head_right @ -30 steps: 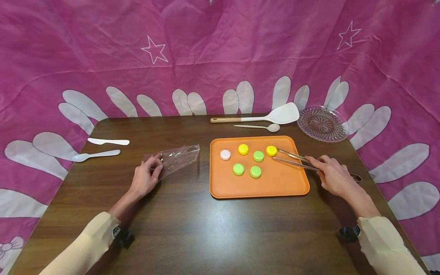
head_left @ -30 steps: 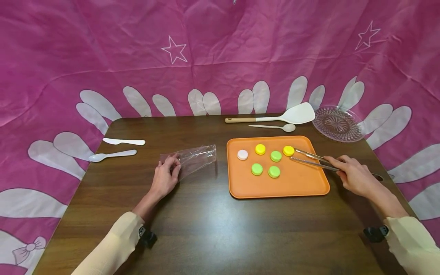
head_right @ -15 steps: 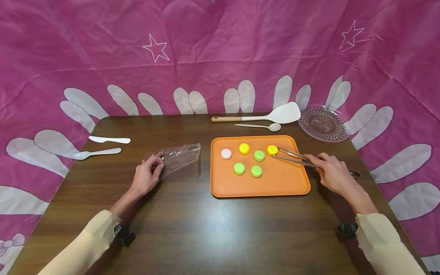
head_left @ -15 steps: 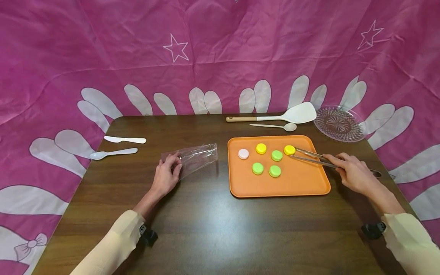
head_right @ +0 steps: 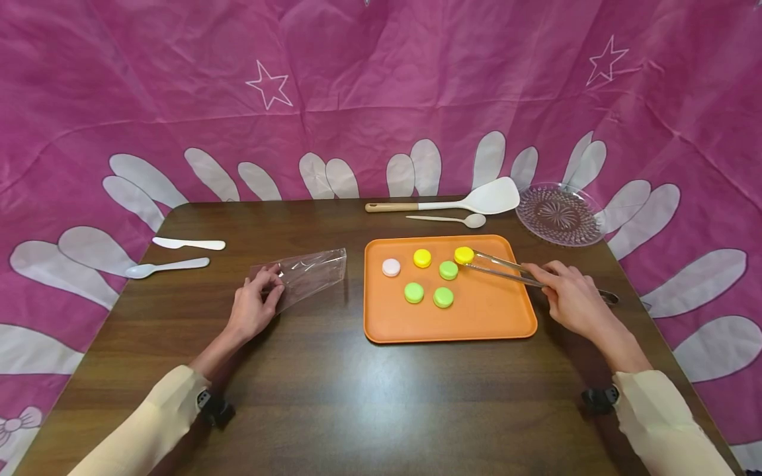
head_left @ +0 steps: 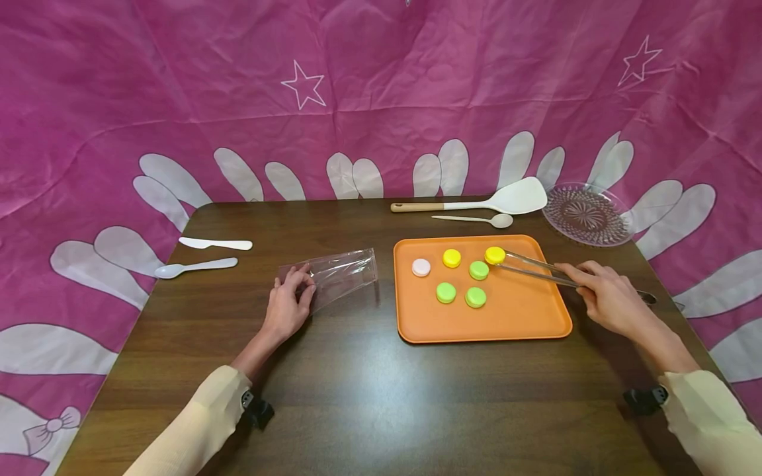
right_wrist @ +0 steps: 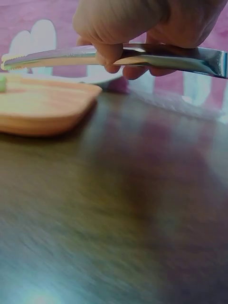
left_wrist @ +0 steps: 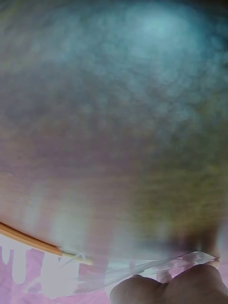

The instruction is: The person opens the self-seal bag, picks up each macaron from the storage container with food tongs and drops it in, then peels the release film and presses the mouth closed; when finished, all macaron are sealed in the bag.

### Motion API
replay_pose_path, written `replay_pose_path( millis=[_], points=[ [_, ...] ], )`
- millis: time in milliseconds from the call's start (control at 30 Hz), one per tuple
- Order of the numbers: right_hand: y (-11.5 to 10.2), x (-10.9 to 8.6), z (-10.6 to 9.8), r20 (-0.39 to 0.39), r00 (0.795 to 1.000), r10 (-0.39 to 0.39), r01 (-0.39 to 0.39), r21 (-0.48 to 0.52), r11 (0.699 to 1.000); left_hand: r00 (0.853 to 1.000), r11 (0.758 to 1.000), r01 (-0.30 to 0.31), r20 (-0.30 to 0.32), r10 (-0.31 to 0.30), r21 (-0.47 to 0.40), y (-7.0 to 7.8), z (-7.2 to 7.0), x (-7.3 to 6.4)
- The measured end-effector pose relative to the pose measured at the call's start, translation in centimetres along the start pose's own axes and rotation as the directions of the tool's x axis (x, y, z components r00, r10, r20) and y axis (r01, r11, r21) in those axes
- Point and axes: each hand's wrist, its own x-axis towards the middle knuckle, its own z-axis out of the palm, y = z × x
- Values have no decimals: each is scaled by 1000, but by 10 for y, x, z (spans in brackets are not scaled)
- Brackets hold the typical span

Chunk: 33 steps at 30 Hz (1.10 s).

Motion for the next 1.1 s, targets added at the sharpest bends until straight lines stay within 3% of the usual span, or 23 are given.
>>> replay_pose_path(
  millis=[133, 367, 567, 800, 1100],
  points=[
    [-14, 13, -3, 6, 1000, -18, 18, 30, 999, 999, 1000, 28, 25, -28, -1, 1, -1, 1],
    [-47, 44, -4, 84, 996, -39, 30, 100, 995, 999, 999, 35, 24, -35, 2, 2, 0, 0],
    [-74, 72, 12, 115, 988, -98, 81, 144, 986, 999, 999, 34, 24, -34, -4, 3, 0, -1],
    [-111, 109, 31, 204, 970, -134, 99, 169, 981, 999, 999, 34, 29, -34, -15, 3, -1, -3],
    [-135, 142, 51, 233, 955, -186, 154, 146, 977, 1000, 1000, 12, 3, -12, -24, 3, 1, -4]
  ],
)
